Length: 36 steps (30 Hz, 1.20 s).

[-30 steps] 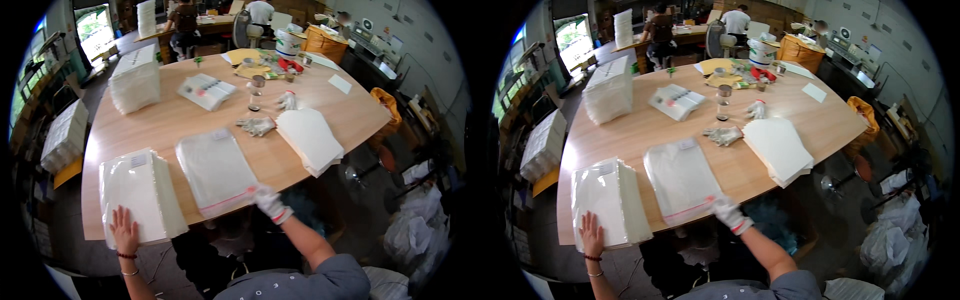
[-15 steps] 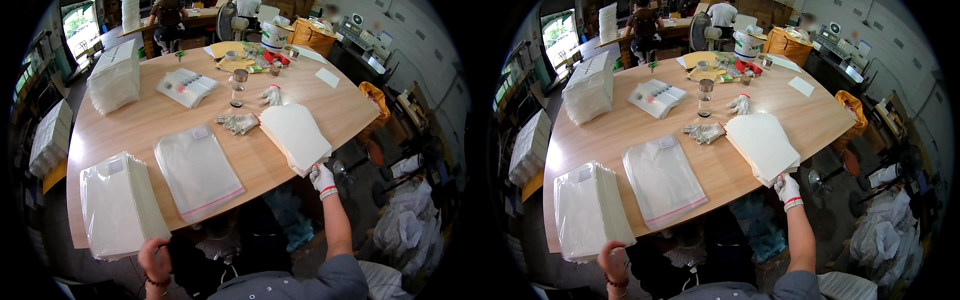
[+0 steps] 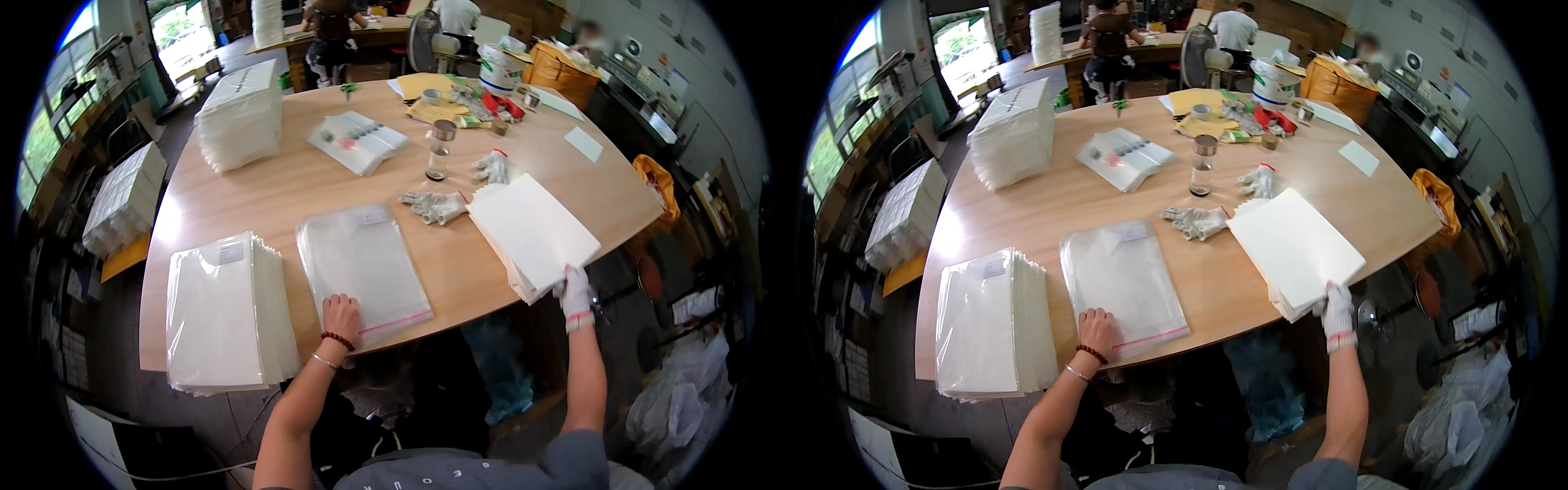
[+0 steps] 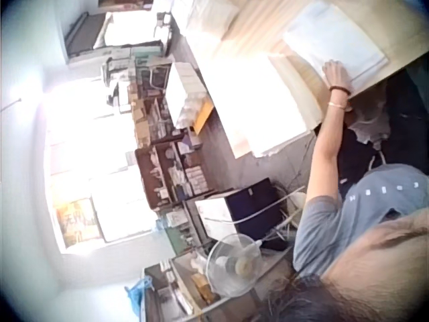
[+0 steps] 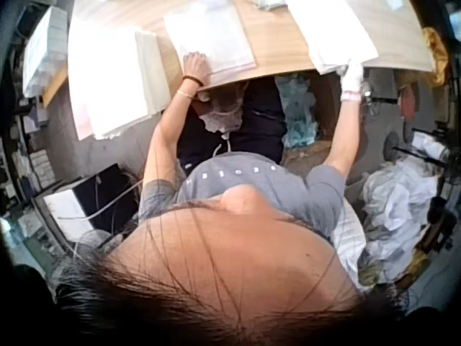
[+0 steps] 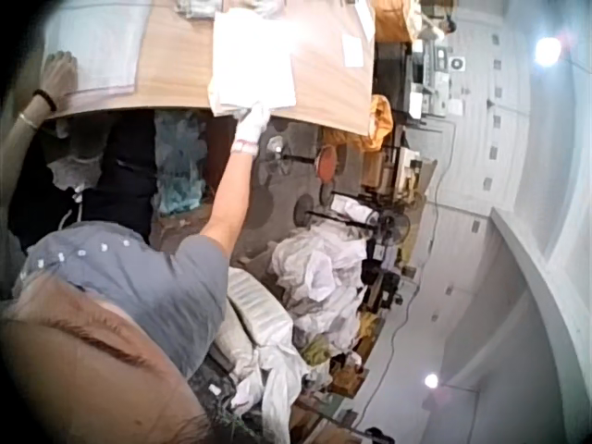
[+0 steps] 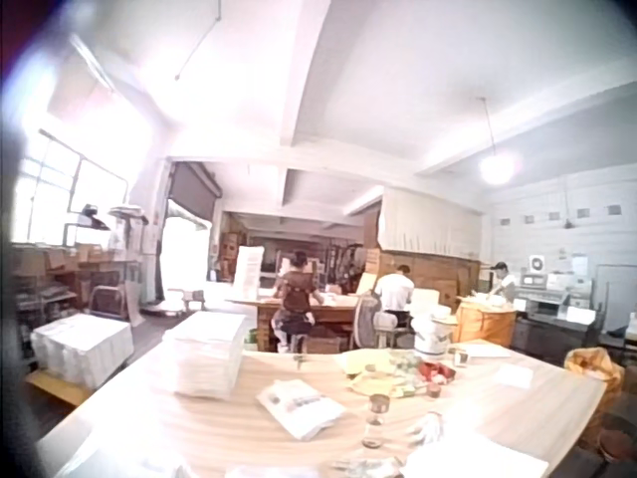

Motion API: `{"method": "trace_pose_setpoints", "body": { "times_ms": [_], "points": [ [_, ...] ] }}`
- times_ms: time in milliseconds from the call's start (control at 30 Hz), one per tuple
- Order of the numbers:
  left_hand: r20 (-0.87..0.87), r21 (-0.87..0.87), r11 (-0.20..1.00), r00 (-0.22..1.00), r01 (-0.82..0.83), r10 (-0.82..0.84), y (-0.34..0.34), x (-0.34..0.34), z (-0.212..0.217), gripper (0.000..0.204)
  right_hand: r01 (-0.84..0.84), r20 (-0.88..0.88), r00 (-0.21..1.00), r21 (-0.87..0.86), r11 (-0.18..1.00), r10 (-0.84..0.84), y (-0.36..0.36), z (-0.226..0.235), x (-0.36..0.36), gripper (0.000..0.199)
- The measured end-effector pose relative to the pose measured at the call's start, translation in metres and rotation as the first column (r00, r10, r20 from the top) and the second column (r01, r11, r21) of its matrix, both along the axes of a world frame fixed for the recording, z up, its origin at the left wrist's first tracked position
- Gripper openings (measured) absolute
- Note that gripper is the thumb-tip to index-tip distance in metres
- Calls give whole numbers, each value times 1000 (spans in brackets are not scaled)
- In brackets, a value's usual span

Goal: The person repeatedly picks up white paper sheets from a stack, places them into clear plastic bags, and sets the filled bags aside on the table. The process is continuous and repetitive throughout the clip.

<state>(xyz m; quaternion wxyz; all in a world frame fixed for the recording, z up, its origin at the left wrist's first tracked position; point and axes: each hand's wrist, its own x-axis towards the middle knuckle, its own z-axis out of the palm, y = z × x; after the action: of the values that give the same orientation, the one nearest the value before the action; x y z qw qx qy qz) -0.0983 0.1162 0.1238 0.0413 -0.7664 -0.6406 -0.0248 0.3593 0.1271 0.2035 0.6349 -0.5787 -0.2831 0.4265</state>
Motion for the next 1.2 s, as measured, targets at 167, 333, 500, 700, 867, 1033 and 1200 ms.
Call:
{"method": "trace_pose_setpoints", "body": {
  "times_ms": [167, 333, 500, 700, 867, 1033, 1200],
  "points": [
    [255, 135, 990, 967, -34, -2, 20, -28, -34, 12, -320, 30, 947, 5, 948, 319, -105, 0, -67, 29],
    [436, 126, 992, 897, 16, -70, 16, -34, -29, 13, -594, -415, 763, -150, 790, 495, -159, -17, -118, 31],
    [517, 340, 922, 855, -182, -22, -11, -35, -14, 16, -312, -447, 877, -249, 917, 177, -174, -46, -148, 16],
    [783, -304, 934, 509, -185, 356, -19, -40, 31, 21, -256, -537, 841, -295, 920, 62, -193, -59, -167, 11],
    [823, -130, 944, 498, -303, 273, -40, -26, 21, 17, -216, -394, 911, -215, 952, 118, -192, -34, -187, 7],
    [909, -53, 950, 380, -307, 174, -64, 6, 4, 8, -118, -392, 920, -239, 964, 15, -198, -15, -194, 13],
    [929, -62, 959, -368, -278, -47, -66, 84, -34, 14, -253, -452, 886, -288, 924, 102, -207, -18, -189, 14]
  ]
}}
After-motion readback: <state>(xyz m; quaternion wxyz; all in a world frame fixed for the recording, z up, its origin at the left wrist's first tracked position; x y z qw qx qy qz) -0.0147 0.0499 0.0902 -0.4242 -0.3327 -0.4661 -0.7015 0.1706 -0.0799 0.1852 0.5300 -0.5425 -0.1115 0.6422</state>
